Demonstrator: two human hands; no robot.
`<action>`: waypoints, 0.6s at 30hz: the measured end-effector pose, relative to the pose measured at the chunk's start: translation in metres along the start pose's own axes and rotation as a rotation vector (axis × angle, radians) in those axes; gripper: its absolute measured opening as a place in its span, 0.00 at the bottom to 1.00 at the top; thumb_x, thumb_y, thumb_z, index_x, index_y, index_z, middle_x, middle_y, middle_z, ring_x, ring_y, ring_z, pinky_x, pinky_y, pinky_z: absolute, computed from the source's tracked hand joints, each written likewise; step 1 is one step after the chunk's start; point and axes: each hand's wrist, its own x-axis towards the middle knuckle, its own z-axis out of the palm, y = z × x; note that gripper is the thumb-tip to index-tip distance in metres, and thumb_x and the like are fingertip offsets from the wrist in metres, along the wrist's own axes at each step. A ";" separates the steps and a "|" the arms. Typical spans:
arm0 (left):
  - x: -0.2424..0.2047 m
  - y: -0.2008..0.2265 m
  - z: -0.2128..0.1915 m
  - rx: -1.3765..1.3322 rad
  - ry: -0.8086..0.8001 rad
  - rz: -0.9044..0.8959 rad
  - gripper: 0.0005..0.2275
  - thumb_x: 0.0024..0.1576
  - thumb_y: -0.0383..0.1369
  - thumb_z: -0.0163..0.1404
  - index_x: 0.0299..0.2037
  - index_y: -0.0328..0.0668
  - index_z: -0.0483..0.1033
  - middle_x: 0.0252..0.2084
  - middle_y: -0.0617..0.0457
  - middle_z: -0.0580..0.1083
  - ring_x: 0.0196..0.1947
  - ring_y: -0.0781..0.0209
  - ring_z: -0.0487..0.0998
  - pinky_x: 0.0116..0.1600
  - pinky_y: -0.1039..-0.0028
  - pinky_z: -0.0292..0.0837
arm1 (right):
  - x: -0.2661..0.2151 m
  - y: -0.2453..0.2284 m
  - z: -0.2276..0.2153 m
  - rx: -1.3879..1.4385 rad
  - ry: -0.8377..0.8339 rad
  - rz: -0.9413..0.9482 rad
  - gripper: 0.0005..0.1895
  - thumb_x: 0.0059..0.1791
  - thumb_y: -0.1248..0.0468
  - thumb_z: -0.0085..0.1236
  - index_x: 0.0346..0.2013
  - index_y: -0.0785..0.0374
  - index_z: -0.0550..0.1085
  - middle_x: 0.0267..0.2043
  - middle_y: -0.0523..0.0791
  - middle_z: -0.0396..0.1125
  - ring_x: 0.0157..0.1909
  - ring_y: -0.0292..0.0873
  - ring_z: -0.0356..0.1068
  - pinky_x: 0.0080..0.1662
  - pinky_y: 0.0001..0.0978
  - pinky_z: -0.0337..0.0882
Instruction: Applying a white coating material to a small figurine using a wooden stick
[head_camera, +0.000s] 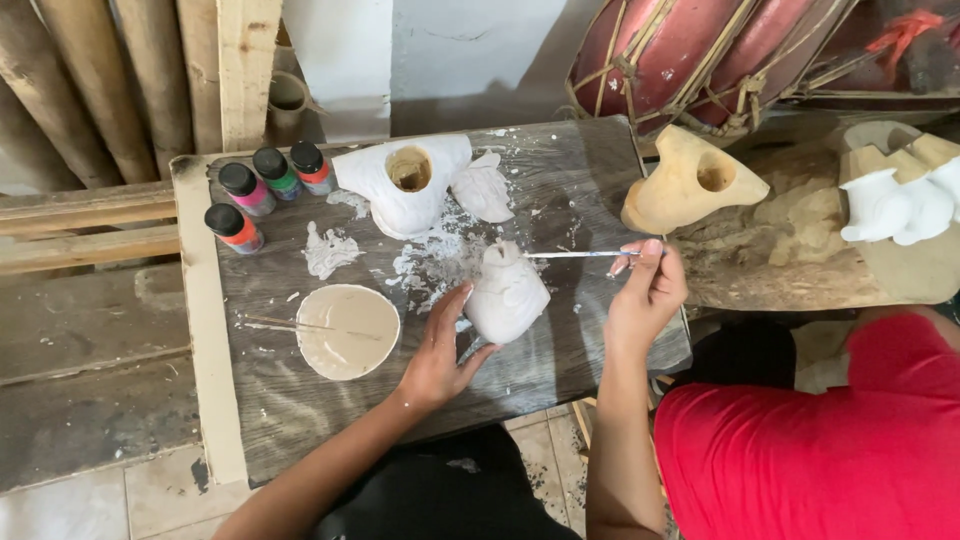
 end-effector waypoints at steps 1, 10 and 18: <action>0.001 0.002 -0.001 0.001 0.001 0.000 0.37 0.51 0.36 0.65 0.68 0.28 0.58 0.65 0.35 0.65 0.66 0.38 0.69 0.69 0.56 0.65 | -0.001 0.002 -0.001 0.001 0.000 0.000 0.19 0.63 0.66 0.43 0.29 0.67 0.71 0.23 0.46 0.63 0.22 0.36 0.64 0.34 0.26 0.68; 0.000 0.001 0.000 0.014 -0.012 -0.014 0.37 0.53 0.36 0.64 0.69 0.29 0.58 0.65 0.37 0.64 0.67 0.40 0.68 0.70 0.57 0.64 | -0.007 0.006 -0.004 0.038 0.053 0.079 0.18 0.63 0.65 0.42 0.30 0.65 0.71 0.25 0.46 0.64 0.24 0.35 0.63 0.34 0.24 0.68; -0.004 -0.002 0.003 0.000 -0.019 -0.030 0.38 0.51 0.35 0.65 0.69 0.29 0.58 0.65 0.36 0.64 0.66 0.39 0.68 0.70 0.56 0.64 | -0.012 0.012 -0.004 0.037 0.041 0.106 0.18 0.63 0.65 0.43 0.30 0.65 0.71 0.24 0.46 0.64 0.24 0.35 0.64 0.35 0.25 0.69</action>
